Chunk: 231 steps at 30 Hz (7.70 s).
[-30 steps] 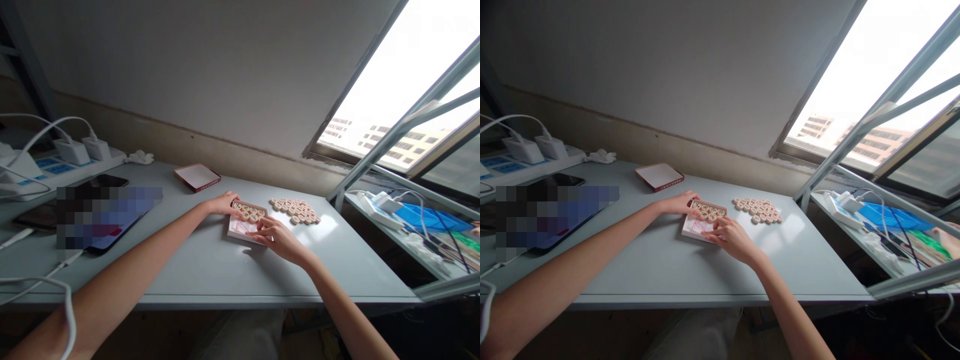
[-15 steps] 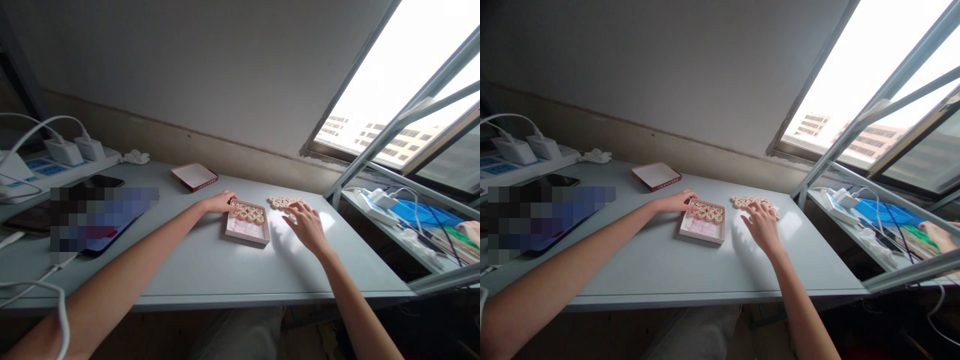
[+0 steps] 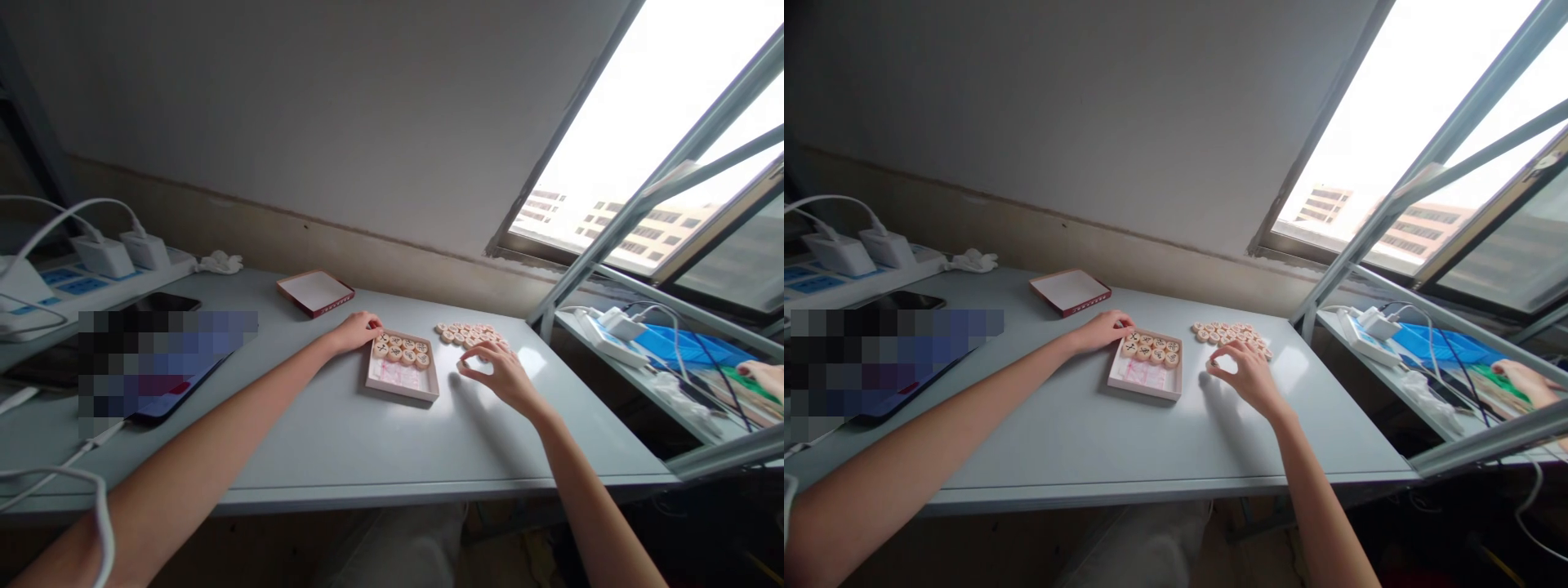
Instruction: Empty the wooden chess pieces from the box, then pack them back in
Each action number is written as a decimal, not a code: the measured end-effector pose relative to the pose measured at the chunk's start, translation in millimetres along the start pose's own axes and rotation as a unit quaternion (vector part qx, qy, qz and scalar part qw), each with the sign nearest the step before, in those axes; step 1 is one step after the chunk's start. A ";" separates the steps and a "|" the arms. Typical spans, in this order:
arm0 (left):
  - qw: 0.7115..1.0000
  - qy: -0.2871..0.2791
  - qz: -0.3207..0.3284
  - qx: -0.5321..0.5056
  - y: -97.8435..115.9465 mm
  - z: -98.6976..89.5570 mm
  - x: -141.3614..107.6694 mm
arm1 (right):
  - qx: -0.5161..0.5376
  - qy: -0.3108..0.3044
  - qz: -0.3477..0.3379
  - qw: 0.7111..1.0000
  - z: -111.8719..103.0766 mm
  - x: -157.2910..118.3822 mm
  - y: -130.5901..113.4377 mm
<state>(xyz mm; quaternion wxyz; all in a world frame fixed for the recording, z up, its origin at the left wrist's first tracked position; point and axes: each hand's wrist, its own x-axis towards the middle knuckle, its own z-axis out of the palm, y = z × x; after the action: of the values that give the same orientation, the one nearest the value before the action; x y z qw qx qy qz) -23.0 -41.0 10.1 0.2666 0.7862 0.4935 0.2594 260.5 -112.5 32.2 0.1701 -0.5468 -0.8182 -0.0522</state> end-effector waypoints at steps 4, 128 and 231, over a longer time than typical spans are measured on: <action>1.000 0.003 0.006 0.007 1.7 0.0 -0.9 | 0.090 -0.011 -0.069 0.993 -0.6 18.4 -45.8; 1.000 0.022 0.008 0.015 4.2 1.8 -2.8 | -0.165 0.056 0.037 0.984 23.9 37.5 3.9; 0.998 0.046 0.035 0.028 4.4 4.6 -2.5 | 0.071 -0.027 -0.130 0.989 25.3 44.0 -112.9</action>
<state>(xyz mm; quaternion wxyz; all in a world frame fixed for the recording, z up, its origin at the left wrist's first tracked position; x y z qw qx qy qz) -18.1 -45.6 9.4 0.2121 0.7973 0.4845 0.2907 136.8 -111.8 34.6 0.1778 -0.4233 -0.8884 -0.0008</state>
